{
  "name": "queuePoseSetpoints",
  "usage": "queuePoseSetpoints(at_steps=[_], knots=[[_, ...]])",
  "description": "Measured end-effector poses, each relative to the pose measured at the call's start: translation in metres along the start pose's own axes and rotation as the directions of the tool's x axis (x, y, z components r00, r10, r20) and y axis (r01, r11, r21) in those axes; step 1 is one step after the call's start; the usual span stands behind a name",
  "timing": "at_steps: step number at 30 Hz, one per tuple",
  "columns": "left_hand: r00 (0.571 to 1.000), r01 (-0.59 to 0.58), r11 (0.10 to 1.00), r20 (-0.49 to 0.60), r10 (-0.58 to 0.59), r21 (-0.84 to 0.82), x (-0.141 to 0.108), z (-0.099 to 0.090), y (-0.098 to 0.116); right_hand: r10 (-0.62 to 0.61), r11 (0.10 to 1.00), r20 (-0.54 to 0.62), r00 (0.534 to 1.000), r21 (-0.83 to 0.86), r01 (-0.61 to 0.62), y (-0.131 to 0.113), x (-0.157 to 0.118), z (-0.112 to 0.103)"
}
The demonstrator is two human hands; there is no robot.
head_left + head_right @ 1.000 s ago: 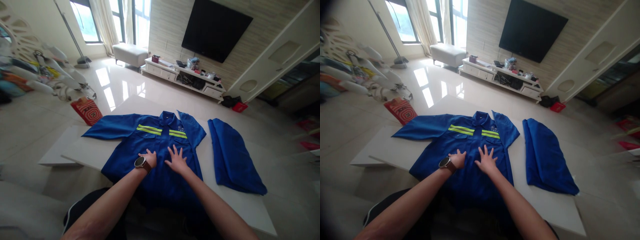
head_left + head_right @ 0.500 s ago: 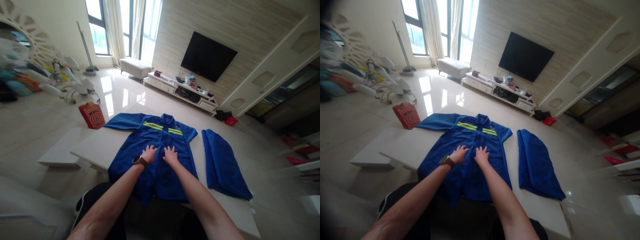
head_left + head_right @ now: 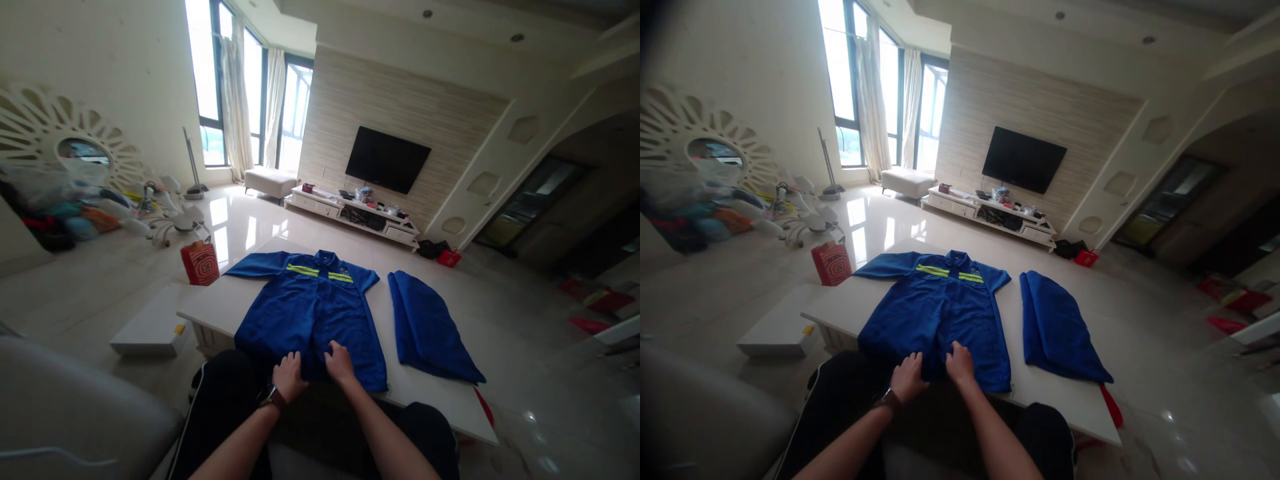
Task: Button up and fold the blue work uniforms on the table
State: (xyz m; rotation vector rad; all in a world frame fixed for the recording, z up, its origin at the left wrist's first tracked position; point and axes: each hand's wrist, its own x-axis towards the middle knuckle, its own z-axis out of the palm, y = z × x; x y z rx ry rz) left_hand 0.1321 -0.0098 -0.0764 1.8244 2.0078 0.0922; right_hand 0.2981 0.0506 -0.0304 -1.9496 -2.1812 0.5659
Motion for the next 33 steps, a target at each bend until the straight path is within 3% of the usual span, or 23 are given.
queuePoseSetpoints(at_steps=[2, 4, 7, 9, 12, 16, 19, 21, 23, 25, 28, 30, 31, 33], knots=[[0.999, 0.005, 1.0, -0.042, -0.005, 0.013, -0.002, 0.002, 0.002, 0.102, 0.989, -0.217, 0.971, 0.131, -0.075, 0.028, -0.002, -0.044], [0.998, -0.014, 0.999, -0.056, 0.017, 0.049, -0.001, 0.001, 0.003, 0.25, 0.961, -0.358, 0.9, 0.205, -0.186, 0.07, -0.012, -0.087], [0.997, -0.062, 0.992, -0.045, 0.067, 0.107, 0.002, 0.004, 0.006, 0.4, 0.916, -0.319, 0.859, 0.177, -0.361, 0.141, -0.043, -0.13], [0.995, -0.09, 0.987, -0.03, 0.094, 0.135, 0.005, 0.007, 0.009, 0.45, 0.893, -0.237, 0.861, 0.111, -0.436, 0.18, -0.07, -0.137], [0.993, -0.109, 0.981, -0.025, 0.114, 0.162, 0.008, 0.011, 0.013, 0.405, 0.907, -0.24, 0.882, -0.014, -0.42, 0.213, -0.115, -0.115], [0.996, -0.078, 0.986, -0.027, 0.082, 0.147, 0.007, 0.009, 0.013, 0.326, 0.929, -0.277, 0.904, -0.082, -0.36, 0.228, -0.182, -0.044], [0.998, -0.066, 0.996, 0.006, 0.066, 0.063, 0.008, 0.002, 0.006, 0.241, 0.955, -0.406, 0.882, -0.06, -0.289, 0.234, -0.223, 0.006], [0.998, -0.056, 0.997, 0.011, 0.056, -0.045, 0.014, -0.012, -0.001, 0.223, 0.967, -0.453, 0.863, -0.011, -0.256, 0.237, -0.238, 0.025], [0.999, -0.017, 0.98, -0.053, 0.007, -0.2, 0.025, -0.037, -0.013, 0.2, 0.977, -0.484, 0.852, 0.028, -0.214, 0.239, -0.244, 0.03], [0.975, 0.014, 0.919, -0.197, -0.099, -0.393, 0.037, -0.071, -0.035, 0.166, 0.985, -0.518, 0.839, 0.041, -0.17, 0.24, -0.244, 0.029], [0.849, 0.078, 0.779, -0.368, -0.378, -0.622, 0.045, -0.121, -0.087, 0.126, 0.991, -0.551, 0.825, 0.036, -0.127, 0.238, -0.242, 0.024], [0.766, 0.129, 0.759, -0.422, -0.485, -0.638, 0.039, -0.139, -0.125, 0.113, 0.993, -0.562, 0.819, 0.034, -0.113, 0.234, -0.241, 0.023], [0.77, 0.18, 0.782, -0.41, -0.49, -0.596, 0.034, -0.142, -0.142, 0.111, 0.993, -0.566, 0.817, 0.037, -0.109, 0.231, -0.241, 0.023], [0.832, 0.266, 0.848, -0.336, -0.442, -0.459, 0.02, -0.136, -0.168, 0.121, 0.992, -0.572, 0.811, 0.045, -0.116, 0.225, -0.241, 0.022]])
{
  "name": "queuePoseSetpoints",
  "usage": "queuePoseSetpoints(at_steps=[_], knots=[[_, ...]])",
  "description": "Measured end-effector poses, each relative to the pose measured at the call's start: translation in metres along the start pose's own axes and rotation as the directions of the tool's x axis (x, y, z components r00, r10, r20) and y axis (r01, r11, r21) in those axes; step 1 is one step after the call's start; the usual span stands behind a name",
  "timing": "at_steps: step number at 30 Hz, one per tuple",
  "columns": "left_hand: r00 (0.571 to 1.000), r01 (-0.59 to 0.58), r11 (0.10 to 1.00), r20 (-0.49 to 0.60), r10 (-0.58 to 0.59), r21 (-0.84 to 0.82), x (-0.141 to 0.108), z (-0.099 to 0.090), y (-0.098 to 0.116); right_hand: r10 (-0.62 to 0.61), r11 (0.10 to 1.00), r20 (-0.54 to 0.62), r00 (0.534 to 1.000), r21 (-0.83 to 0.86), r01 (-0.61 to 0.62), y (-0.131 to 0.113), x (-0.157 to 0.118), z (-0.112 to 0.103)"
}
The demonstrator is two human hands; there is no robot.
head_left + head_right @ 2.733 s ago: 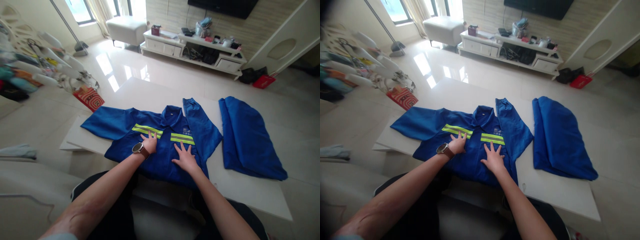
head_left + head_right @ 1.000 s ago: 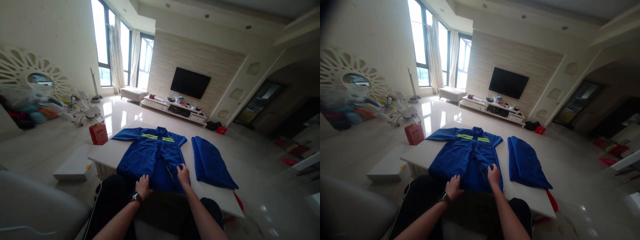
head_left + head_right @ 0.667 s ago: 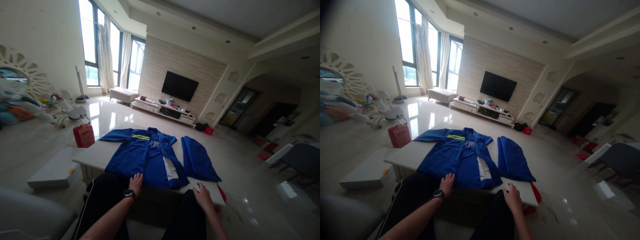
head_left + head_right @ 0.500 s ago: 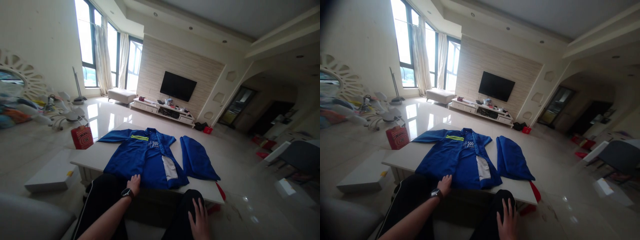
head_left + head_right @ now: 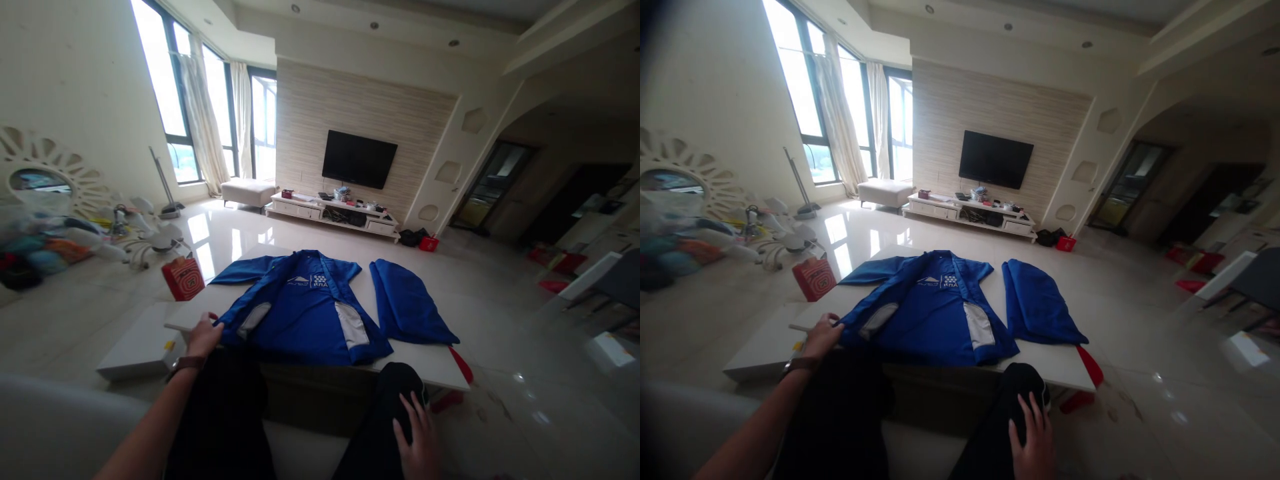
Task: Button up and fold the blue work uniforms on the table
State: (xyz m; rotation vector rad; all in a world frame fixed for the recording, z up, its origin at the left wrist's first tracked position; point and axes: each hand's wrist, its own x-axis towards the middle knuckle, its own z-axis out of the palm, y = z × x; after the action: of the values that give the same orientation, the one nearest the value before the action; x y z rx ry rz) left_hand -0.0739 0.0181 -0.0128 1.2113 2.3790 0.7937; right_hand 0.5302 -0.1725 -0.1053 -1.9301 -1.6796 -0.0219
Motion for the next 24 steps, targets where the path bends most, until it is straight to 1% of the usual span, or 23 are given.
queuePoseSetpoints(at_steps=[1, 2, 3, 5, 6, 8, 9, 11, 12, 13, 14, 15, 16, 18, 20, 21, 23, 24], knots=[[0.999, -0.019, 0.997, 0.045, 0.016, 0.068, -0.005, 0.0, -0.011, 0.008, 1.0, -0.001, 1.0, 0.0, -0.008, -0.004, 0.0, -0.001], [0.998, -0.044, 0.992, 0.058, 0.037, 0.115, -0.011, 0.002, -0.019, 0.018, 1.0, 0.001, 1.0, -0.001, -0.018, -0.007, 0.0, -0.002], [0.997, -0.068, 0.987, 0.046, 0.062, 0.145, -0.019, 0.005, -0.025, 0.029, 1.0, 0.005, 1.0, -0.003, -0.029, -0.011, 0.001, -0.003], [0.995, -0.098, 0.977, 0.017, 0.097, 0.188, -0.038, 0.012, -0.027, 0.043, 0.999, 0.017, 0.999, -0.004, -0.043, -0.018, 0.001, -0.006], [0.994, -0.11, 0.971, 0.027, 0.106, 0.21, -0.049, 0.016, -0.025, 0.045, 0.999, 0.022, 0.999, -0.003, -0.045, -0.021, 0.002, -0.007], [0.989, -0.144, 0.956, 0.082, 0.126, 0.258, -0.076, 0.022, -0.017, 0.042, 0.999, 0.024, 0.999, -0.004, -0.042, -0.026, 0.002, -0.011], [0.985, -0.172, 0.941, 0.071, 0.158, 0.291, -0.091, 0.025, -0.013, 0.039, 0.999, 0.022, 0.999, -0.006, -0.039, -0.027, 0.002, -0.012], [0.97, -0.229, 0.896, 0.01, 0.244, 0.381, -0.122, 0.031, -0.005, 0.039, 0.999, 0.02, 0.999, -0.01, -0.039, -0.028, 0.001, -0.013], [0.959, -0.249, 0.866, -0.016, 0.283, 0.433, -0.137, 0.034, -0.002, 0.039, 0.999, 0.018, 0.999, -0.01, -0.039, -0.027, 0.001, -0.013], [0.944, -0.28, 0.828, -0.02, 0.33, 0.486, -0.15, 0.037, 0.0, 0.039, 0.999, 0.017, 0.999, -0.008, -0.038, -0.026, 0.001, -0.012], [0.924, -0.329, 0.781, 0.009, 0.383, 0.531, -0.16, 0.039, 0.002, 0.037, 0.999, 0.016, 0.999, -0.004, -0.037, -0.024, 0.001, -0.011], [0.898, -0.394, 0.728, 0.067, 0.435, 0.56, -0.166, 0.041, 0.004, 0.035, 0.999, 0.015, 0.999, 0.001, -0.035, -0.022, 0.001, -0.009], [0.872, -0.453, 0.681, 0.129, 0.472, 0.575, -0.17, 0.042, 0.006, 0.034, 0.999, 0.015, 0.999, 0.005, -0.034, -0.02, 0.001, -0.008], [0.826, -0.546, 0.616, 0.243, 0.508, 0.568, -0.166, 0.043, 0.012, 0.036, 0.999, 0.014, 0.999, 0.011, -0.037, -0.017, 0.001, -0.005], [0.79, -0.607, 0.575, 0.333, 0.516, 0.549, -0.151, 0.045, 0.02, 0.038, 0.999, 0.013, 0.999, 0.015, -0.038, -0.016, 0.002, -0.004], [0.764, -0.642, 0.547, 0.389, 0.515, 0.537, -0.143, 0.048, 0.024, 0.037, 0.999, 0.011, 0.999, 0.017, -0.037, -0.016, 0.002, -0.003], [0.697, -0.717, 0.483, 0.524, 0.489, 0.502, -0.126, 0.059, 0.031, 0.033, 0.999, 0.008, 0.999, 0.022, -0.033, -0.018, 0.003, -0.003], [0.665, -0.745, 0.469, 0.586, 0.463, 0.474, -0.119, 0.066, 0.033, 0.032, 0.999, 0.005, 0.999, 0.023, -0.032, -0.018, 0.003, -0.004]])
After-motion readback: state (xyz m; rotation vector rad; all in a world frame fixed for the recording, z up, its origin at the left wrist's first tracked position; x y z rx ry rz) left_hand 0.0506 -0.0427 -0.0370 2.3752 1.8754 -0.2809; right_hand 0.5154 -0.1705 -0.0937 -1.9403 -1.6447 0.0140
